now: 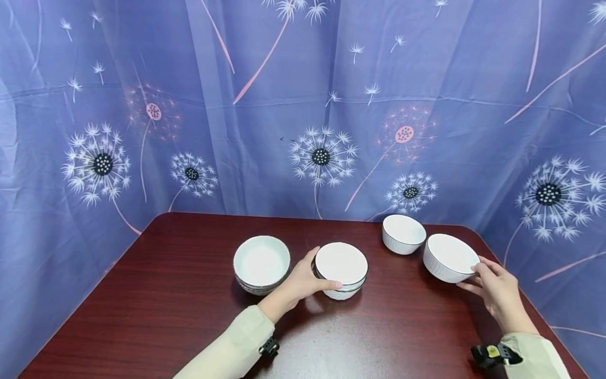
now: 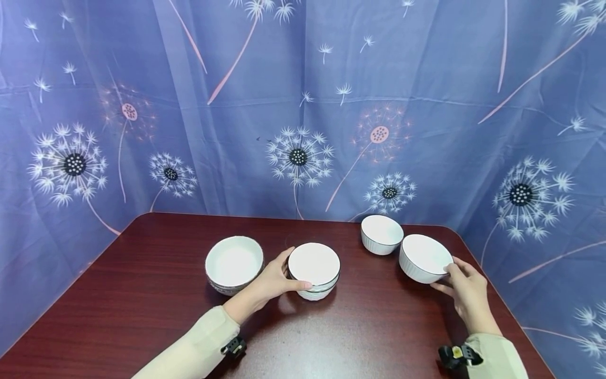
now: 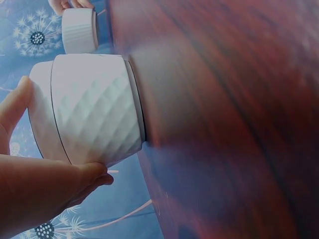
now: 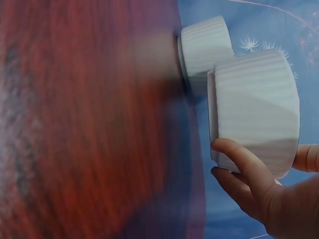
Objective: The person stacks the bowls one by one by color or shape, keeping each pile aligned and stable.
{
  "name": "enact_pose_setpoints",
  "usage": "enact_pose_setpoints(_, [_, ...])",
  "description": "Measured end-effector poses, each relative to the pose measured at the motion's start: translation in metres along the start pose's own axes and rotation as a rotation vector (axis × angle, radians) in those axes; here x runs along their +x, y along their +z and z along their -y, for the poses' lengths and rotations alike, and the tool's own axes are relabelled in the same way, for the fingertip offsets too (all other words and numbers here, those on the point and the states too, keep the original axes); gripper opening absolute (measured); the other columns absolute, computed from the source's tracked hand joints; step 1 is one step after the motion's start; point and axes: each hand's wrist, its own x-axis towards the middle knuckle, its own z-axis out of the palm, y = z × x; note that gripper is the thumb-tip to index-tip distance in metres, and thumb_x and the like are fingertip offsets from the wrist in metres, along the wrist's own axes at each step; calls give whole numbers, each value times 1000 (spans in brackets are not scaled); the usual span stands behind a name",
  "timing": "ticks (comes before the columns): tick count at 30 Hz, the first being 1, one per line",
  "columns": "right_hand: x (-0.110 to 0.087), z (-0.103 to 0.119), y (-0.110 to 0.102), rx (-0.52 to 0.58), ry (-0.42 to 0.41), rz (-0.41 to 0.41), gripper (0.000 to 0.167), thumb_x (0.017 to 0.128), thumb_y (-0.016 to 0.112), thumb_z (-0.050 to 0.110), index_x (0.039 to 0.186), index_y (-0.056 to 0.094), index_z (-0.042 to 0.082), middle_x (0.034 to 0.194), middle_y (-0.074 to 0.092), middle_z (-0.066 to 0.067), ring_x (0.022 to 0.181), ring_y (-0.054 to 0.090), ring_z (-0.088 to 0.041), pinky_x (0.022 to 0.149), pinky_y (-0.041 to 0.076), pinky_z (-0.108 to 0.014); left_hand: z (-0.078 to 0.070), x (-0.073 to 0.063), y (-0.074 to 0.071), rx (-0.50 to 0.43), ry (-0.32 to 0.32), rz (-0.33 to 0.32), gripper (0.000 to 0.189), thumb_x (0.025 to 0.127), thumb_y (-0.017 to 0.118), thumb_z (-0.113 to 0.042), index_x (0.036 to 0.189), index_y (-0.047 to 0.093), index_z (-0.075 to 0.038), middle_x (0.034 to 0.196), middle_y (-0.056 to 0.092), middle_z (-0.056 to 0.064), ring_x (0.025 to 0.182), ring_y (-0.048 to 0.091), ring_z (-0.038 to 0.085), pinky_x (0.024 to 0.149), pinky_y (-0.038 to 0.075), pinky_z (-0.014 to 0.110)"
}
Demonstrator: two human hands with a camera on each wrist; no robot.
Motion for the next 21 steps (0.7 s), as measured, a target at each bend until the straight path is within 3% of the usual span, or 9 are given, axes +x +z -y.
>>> enact_pose_setpoints(8, [-2,11,10,7,7,11,25,95,46,-1,119,41,5,90,58,8,74,67,-14,66,58,-37,0,0,0,28,7,-10,107,69,89,-26,152,24,-6,149,35,19,138,31,34,110,27,53])
enact_pose_setpoints(14, [-3,17,19,-25,7,33,39,95,47,1,132,34,2,92,58,11,77,67,-12,67,58,-38,0,1,1,20,2,-11,108,69,89,-26,152,24,-6,150,35,19,139,31,32,111,27,52])
enact_pose_setpoints(18, [-4,20,25,-16,-6,64,33,96,47,0,127,38,4,93,60,10,77,67,-12,66,58,-38,0,1,1,20,3,-12,107,69,89,-26,152,24,-6,150,35,18,138,31,32,111,27,52])
enact_pose_setpoints(21, [-4,22,30,5,-14,84,22,96,47,0,115,49,11,92,64,9,77,68,-12,65,58,-38,1,0,1,18,8,-12,107,69,88,-26,152,24,-6,150,35,18,139,31,32,111,26,52])
